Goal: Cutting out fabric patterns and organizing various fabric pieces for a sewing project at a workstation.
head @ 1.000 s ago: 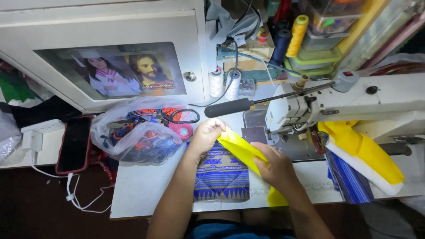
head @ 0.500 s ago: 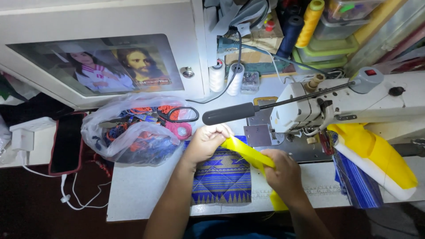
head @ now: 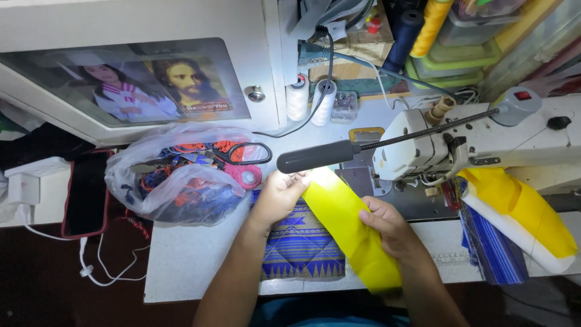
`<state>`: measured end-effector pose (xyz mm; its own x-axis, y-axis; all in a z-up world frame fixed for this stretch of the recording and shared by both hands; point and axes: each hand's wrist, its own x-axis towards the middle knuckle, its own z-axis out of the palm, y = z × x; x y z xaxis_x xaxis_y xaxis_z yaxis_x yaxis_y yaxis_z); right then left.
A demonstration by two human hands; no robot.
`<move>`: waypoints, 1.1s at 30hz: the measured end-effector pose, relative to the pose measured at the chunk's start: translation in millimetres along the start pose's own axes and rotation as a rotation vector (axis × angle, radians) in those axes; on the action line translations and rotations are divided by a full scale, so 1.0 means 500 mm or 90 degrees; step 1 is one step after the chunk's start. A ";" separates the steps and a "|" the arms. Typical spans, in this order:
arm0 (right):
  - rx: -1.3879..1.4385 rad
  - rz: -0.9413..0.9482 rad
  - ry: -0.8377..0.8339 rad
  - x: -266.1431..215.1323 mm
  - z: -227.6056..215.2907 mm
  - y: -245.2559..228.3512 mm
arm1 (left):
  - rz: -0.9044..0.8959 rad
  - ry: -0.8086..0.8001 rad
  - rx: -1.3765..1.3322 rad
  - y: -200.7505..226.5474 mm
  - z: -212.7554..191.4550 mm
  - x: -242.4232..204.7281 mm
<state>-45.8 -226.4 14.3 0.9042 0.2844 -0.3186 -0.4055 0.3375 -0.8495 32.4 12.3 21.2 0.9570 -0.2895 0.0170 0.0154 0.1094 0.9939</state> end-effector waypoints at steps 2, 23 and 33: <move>-0.016 -0.021 0.012 -0.006 0.015 -0.008 | 0.032 0.014 0.081 -0.003 -0.003 -0.004; -0.994 -0.471 0.132 -0.037 0.017 0.125 | 0.056 -0.157 -0.150 -0.069 -0.042 -0.002; -0.534 -0.123 0.101 -0.035 0.012 0.065 | 0.125 -0.091 -0.211 -0.083 -0.047 -0.005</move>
<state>-75.4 -215.1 -5.1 0.9802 0.1413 -0.1389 -0.0673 -0.4220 -0.9041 36.2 30.7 -22.6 0.9015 -0.3597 0.2407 -0.0482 0.4693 0.8817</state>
